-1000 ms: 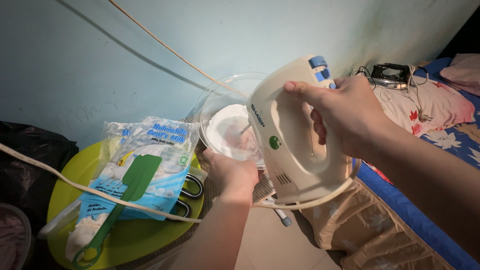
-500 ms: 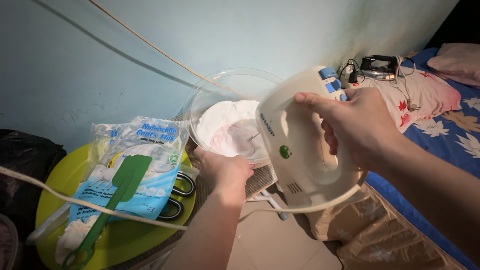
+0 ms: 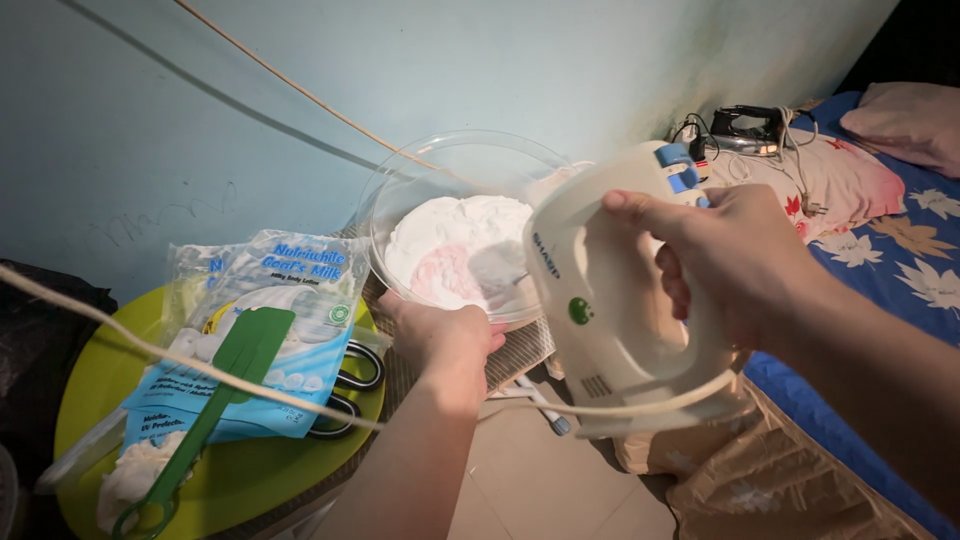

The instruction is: The person transfers a pink mixture from a metal bowl into a larger glass bowl containing a white substance using a spoon. Then, they use a handheld electric mixer to blend the ingredients together until the mixture becomes uniform.

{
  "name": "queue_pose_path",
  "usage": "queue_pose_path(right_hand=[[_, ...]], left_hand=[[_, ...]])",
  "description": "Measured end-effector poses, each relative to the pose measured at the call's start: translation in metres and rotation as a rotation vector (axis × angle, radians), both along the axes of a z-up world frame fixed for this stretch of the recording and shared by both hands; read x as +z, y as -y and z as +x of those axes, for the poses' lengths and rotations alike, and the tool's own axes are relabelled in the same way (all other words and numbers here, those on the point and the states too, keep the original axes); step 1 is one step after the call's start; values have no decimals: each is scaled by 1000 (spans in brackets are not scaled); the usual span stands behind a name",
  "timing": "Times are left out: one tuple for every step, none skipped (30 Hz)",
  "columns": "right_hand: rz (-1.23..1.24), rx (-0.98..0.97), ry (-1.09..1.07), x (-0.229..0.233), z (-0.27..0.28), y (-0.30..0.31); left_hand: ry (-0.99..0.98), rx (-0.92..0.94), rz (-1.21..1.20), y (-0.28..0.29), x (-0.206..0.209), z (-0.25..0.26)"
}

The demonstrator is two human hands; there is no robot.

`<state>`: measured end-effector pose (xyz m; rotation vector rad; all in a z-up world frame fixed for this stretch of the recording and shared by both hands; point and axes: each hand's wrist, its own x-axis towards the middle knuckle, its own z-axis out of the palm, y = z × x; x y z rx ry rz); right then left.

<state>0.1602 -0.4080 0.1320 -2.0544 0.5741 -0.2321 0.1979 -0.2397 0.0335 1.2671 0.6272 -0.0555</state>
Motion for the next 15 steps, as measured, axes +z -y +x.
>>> queue_pose_path(right_hand=[[22, 15, 3, 0, -1, -2], [0, 34, 10, 0, 0, -5], [-20, 53, 18, -1, 0, -9], [-41, 72, 28, -1, 1, -12], [-52, 94, 42, -1, 3, -15], [-63, 117, 55, 0, 6, -17], [-75, 140, 67, 1, 9, -19], [-102, 131, 58, 3, 12, -19], [-130, 123, 49, 5, 15, -19], [-156, 115, 39, 5, 19, -19], [-143, 104, 53, 6, 21, -18], [-131, 97, 67, 6, 23, -17], [-118, 89, 82, 7, 25, -16], [-112, 86, 68, 8, 24, -13], [-106, 83, 54, 8, 23, -9]], left_hand=[[-1, 3, 3, 1, -1, 0], [-1, 7, 7, 1, -1, 1], [-2, 10, 11, 2, -2, 2], [1, 17, 48, 3, -2, 3], [4, 25, 85, 4, -3, 5], [5, 32, 121, 3, -3, 5], [6, 26, 108, 2, -4, 5], [9, 17, 94, 1, -4, 4], [12, 8, 81, 1, -3, 3], [-2, 1, 68, 0, -2, 2], [-16, -7, 56, 1, -1, 0], [-29, -11, 42, 0, 1, -1], [-27, -15, 33, -1, 2, -1], [-25, -21, 23, -2, 3, -1], [-24, -28, 14, -2, 3, -1]])
